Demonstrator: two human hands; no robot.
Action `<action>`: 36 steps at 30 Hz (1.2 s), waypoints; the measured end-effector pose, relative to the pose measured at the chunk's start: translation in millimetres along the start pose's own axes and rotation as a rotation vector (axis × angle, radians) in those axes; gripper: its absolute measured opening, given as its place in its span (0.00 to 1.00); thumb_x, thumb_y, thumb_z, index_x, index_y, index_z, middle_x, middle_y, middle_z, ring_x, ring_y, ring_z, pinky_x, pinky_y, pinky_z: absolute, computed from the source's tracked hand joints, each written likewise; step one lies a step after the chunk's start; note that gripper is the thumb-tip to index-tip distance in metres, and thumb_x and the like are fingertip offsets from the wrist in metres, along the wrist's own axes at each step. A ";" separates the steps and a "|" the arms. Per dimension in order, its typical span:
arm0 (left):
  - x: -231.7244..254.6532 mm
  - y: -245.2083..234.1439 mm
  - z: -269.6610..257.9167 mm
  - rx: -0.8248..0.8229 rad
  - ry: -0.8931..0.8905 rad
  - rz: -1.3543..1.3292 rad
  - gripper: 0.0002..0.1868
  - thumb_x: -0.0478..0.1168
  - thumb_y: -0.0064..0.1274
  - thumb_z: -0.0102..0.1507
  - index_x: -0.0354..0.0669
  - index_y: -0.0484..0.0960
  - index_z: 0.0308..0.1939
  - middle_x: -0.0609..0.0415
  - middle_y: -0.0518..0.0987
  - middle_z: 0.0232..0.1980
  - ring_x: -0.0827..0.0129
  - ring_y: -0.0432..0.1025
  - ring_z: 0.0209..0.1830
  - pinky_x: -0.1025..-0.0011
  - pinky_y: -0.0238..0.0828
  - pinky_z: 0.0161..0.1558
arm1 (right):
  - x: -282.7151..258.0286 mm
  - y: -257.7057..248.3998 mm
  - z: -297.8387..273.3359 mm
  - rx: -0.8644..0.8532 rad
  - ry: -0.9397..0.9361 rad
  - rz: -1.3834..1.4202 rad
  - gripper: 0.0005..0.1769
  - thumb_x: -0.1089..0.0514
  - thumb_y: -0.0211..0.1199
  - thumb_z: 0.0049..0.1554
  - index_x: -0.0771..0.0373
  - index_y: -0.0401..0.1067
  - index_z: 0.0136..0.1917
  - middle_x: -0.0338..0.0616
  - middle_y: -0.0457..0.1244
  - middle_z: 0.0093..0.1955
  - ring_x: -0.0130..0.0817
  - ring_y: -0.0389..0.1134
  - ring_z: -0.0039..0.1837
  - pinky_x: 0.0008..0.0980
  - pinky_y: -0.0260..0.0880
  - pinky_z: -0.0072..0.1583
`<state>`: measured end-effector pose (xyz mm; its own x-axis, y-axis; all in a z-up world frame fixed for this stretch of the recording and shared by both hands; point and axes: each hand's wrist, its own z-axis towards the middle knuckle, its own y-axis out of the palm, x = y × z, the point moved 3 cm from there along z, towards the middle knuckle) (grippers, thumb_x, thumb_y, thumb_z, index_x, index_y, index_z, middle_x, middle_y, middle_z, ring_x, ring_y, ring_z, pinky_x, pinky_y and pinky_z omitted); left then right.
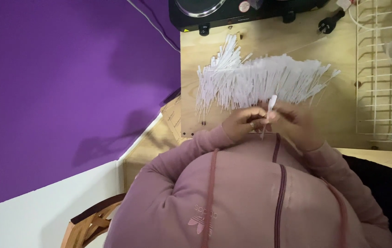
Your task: The person repeatedly picks up bundles of white taper candles from a wooden table, separates them, and places them into a plastic bag on a hot plate. The person continues this sorting process throughout the clip.
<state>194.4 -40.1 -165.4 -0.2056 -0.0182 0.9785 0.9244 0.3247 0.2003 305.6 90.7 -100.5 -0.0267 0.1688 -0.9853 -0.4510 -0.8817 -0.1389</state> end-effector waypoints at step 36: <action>-15.6 -142.7 24.7 0.539 0.215 0.604 0.26 0.19 0.51 0.53 0.47 0.88 0.48 0.46 0.85 0.39 0.54 0.82 0.43 0.63 0.79 0.49 | 70.7 5.7 10.2 0.269 0.099 0.256 0.11 0.66 0.48 0.73 0.67 0.66 0.47 0.48 0.65 0.38 0.27 0.63 0.39 0.21 0.56 0.40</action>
<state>57.9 -62.8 -210.5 0.3917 0.1417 0.9091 0.5648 0.7429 -0.3592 292.0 102.1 -170.0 -0.0890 -0.0968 -0.9913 -0.6591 -0.7405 0.1314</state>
